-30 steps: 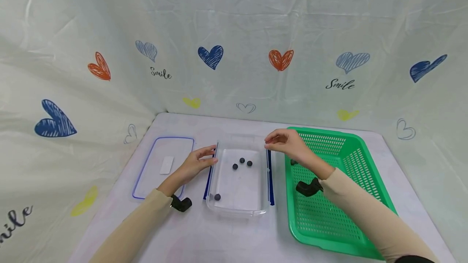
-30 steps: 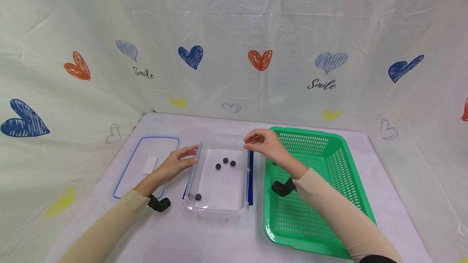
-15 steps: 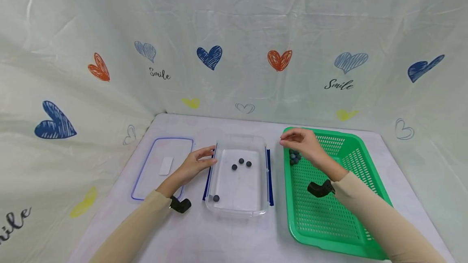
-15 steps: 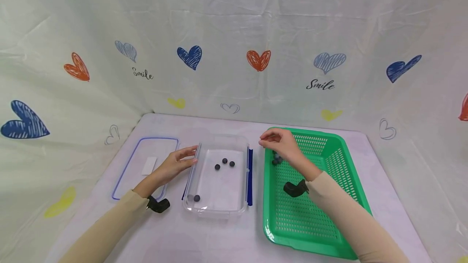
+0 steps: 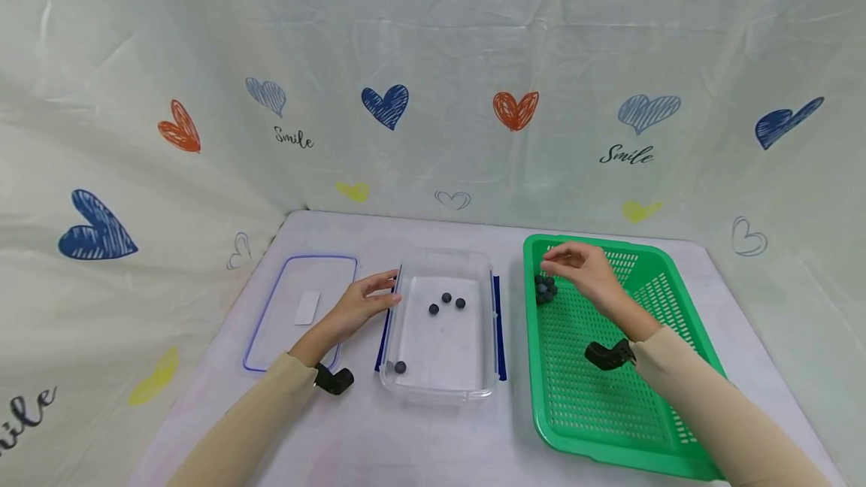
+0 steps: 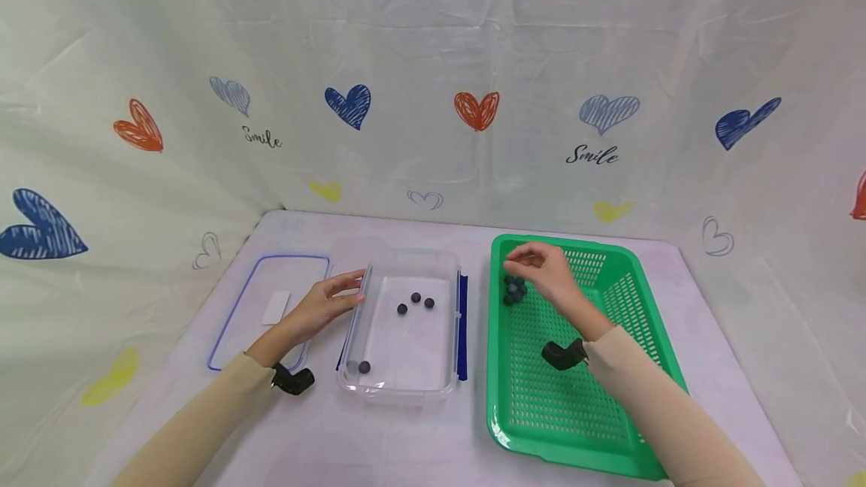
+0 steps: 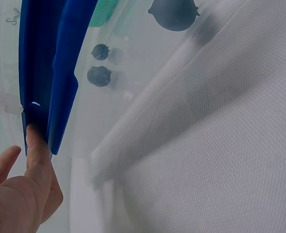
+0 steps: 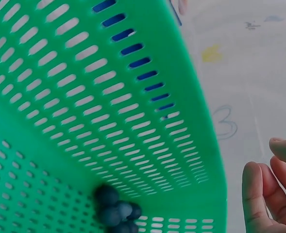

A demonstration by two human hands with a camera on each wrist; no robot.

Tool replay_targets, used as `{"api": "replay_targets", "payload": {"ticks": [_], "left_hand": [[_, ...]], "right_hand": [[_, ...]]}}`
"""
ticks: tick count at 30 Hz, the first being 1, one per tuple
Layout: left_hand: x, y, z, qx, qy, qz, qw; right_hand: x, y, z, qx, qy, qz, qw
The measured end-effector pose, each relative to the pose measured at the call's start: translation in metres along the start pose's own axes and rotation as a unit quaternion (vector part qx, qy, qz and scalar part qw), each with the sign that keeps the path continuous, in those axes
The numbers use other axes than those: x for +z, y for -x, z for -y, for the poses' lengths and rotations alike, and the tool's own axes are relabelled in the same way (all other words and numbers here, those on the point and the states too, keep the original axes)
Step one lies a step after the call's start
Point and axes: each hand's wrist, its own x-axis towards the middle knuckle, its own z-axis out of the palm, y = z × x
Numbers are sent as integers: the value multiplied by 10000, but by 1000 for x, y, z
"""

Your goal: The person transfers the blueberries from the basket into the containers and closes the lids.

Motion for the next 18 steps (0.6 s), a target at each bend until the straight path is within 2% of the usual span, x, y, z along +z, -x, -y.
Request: {"api": "replay_targets", "payload": {"ticks": [5, 12, 18], "left_hand": [[-1, 0, -1, 26, -45, -5, 10000], [-1, 0, 1, 44, -13, 37, 10000], [-1, 0, 1, 79, -50, 32, 10000]], "right_hand": [[-5, 4, -7, 100, 107, -85, 9999], [-6, 3, -32, 266, 472, -238, 9982], [-2, 2, -50, 330, 540, -426, 9971]]}}
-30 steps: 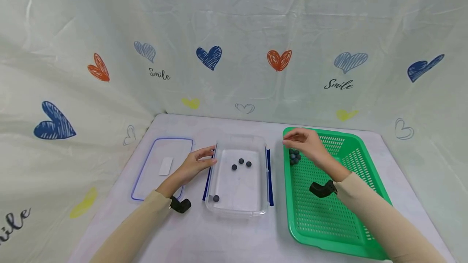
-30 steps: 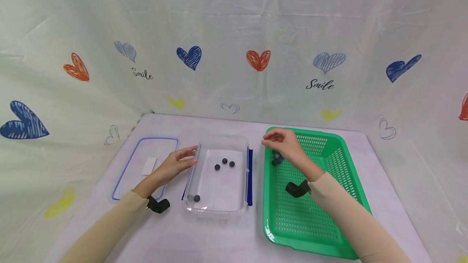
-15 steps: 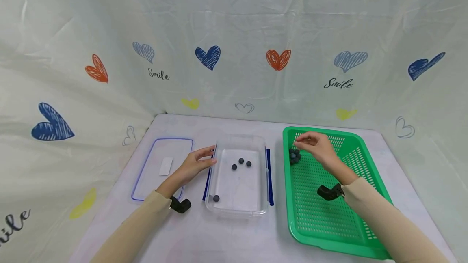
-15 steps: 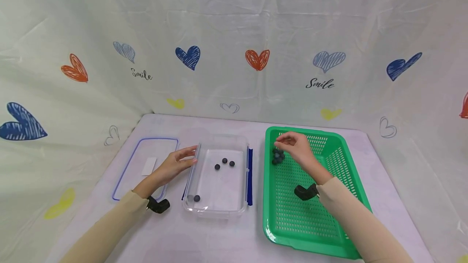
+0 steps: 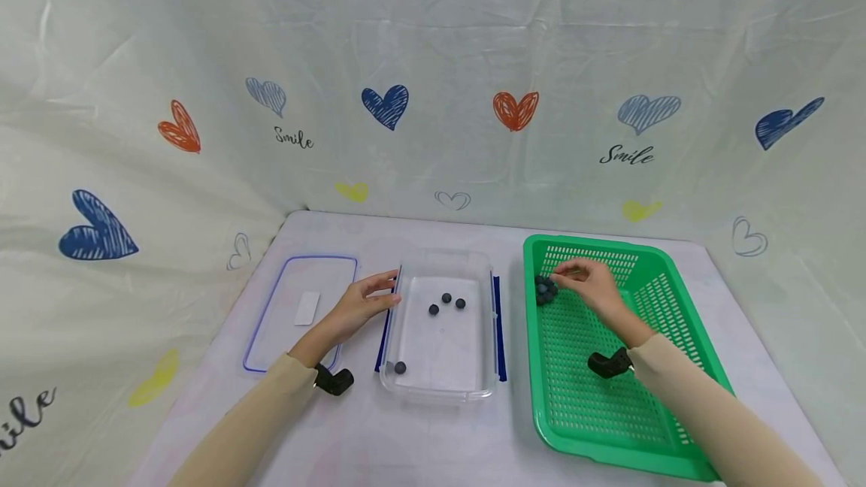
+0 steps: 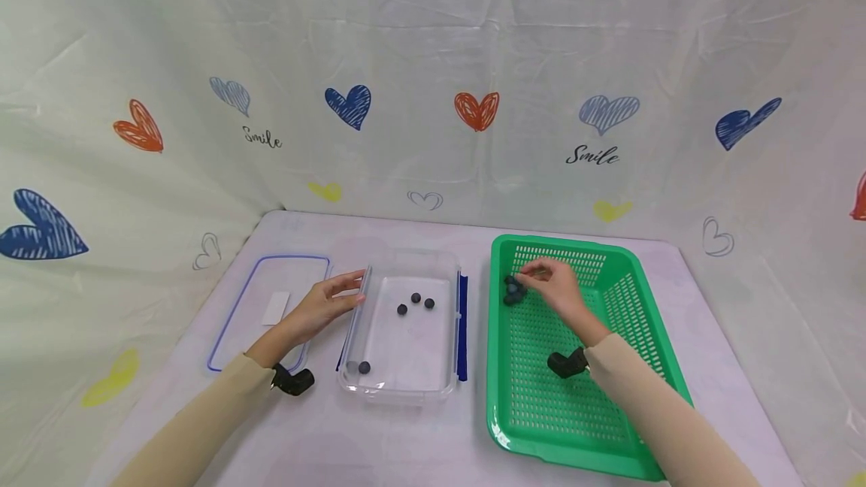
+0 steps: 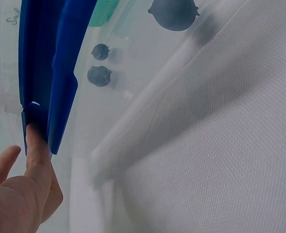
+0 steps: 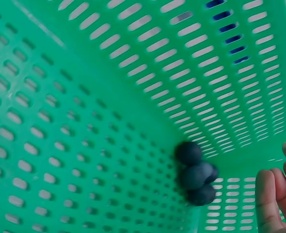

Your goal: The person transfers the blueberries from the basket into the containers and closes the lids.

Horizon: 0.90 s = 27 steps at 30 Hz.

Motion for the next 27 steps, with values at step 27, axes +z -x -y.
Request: {"api": "replay_targets", "payload": {"ticks": [27], "left_hand": [[1, 1, -1, -46, 20, -20, 10000]], "right_hand": [[17, -4, -33, 198, 905, -638, 9937]]}}
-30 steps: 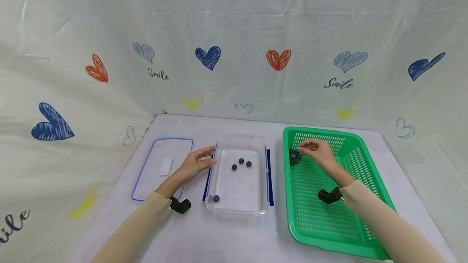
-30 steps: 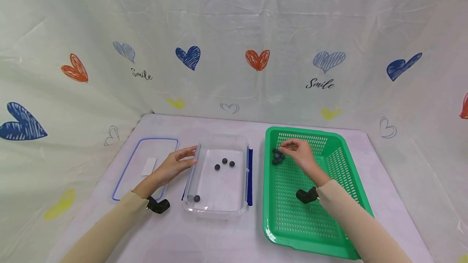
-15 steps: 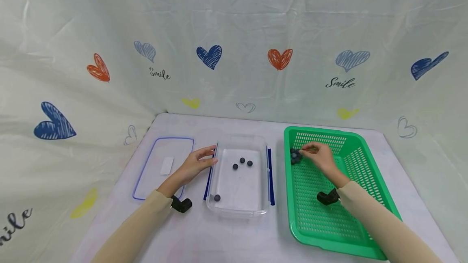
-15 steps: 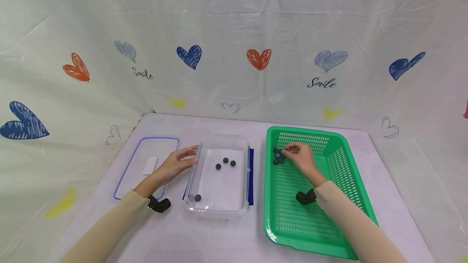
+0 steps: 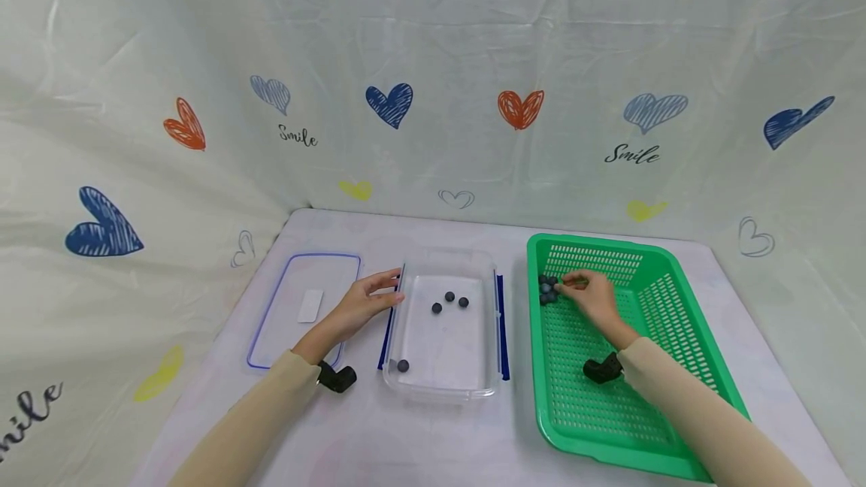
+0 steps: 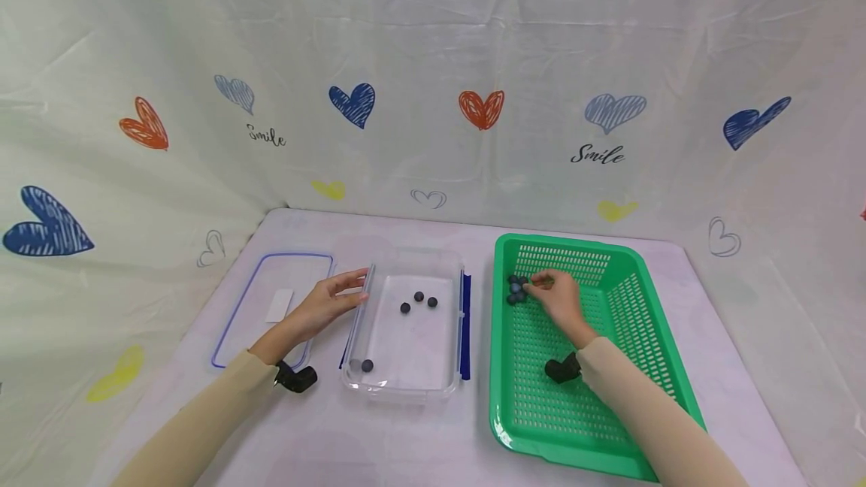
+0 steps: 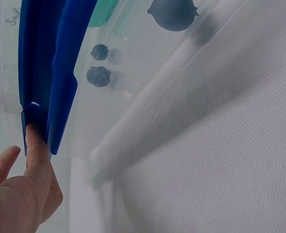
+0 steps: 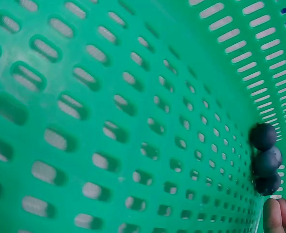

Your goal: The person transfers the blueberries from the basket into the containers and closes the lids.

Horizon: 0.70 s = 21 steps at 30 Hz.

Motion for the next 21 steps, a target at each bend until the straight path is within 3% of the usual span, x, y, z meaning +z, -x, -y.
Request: {"api": "replay_targets", "payload": {"ticks": [21], "left_hand": [[1, 0, 1, 35, -28, -28, 10000]], "right_hand": [[8, -1, -8, -97, 278, -110, 9995]]}}
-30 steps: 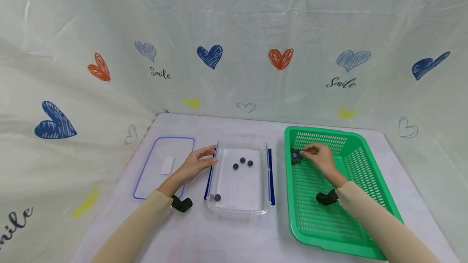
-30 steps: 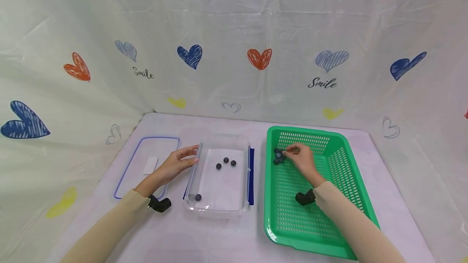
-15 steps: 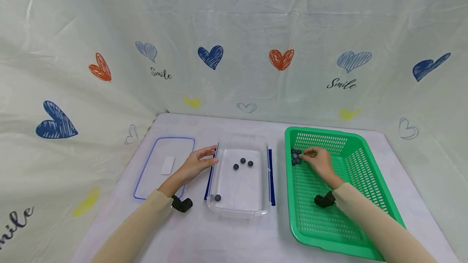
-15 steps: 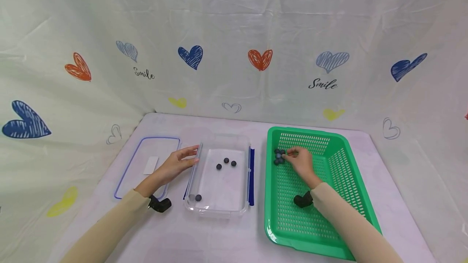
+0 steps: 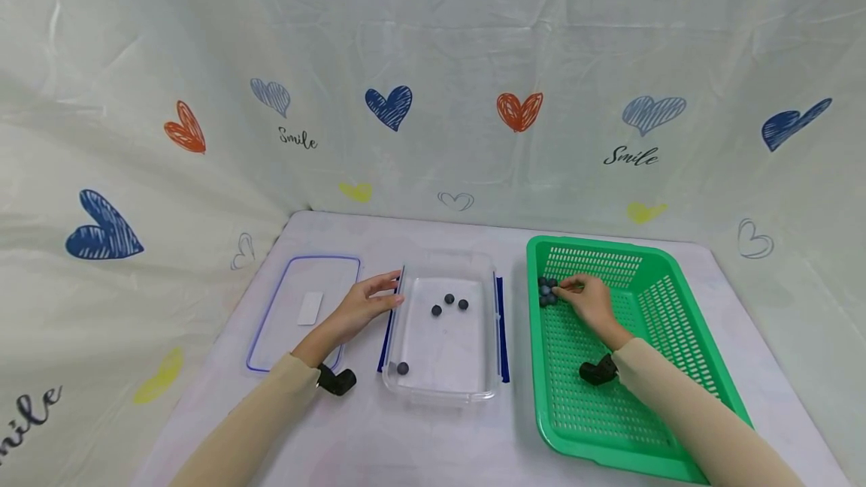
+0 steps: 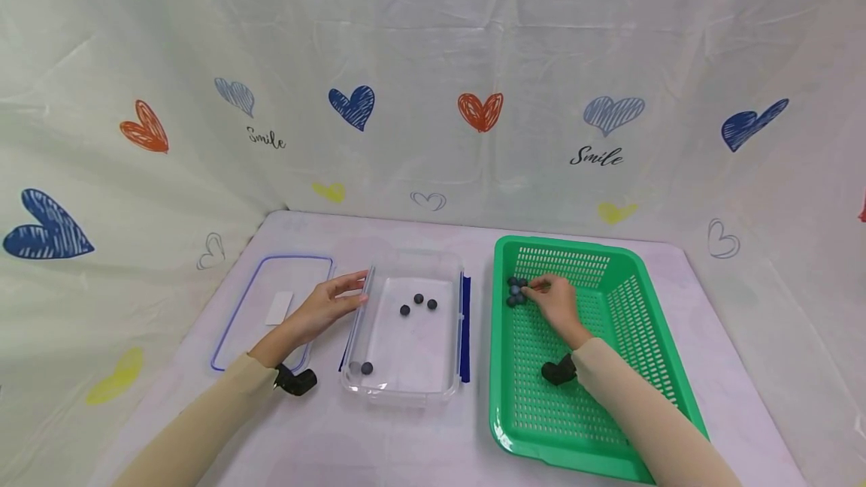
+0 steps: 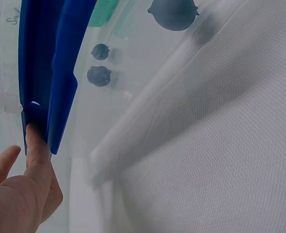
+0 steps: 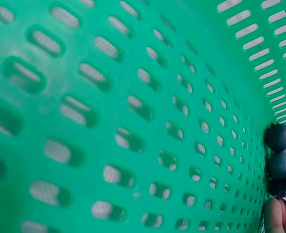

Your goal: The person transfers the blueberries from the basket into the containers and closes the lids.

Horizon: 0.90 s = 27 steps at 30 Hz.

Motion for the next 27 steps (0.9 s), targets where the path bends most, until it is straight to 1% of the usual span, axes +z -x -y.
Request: {"api": "replay_targets", "payload": {"ticks": [9, 13, 19, 27], "left_hand": [[0, 1, -3, 38, -125, -34, 9999], [0, 0, -2, 21, -111, -29, 9999], [1, 0, -1, -10, -107, -41, 9999], [0, 1, -2, 38, -122, -22, 9999]], "right_hand": [[0, -1, 0, -60, -17, 30, 10000], [-1, -1, 0, -94, 4, 50, 9999], [-2, 0, 2, -138, 11, 87, 9999], [-6, 2, 9, -133, 2, 173, 9998]]}}
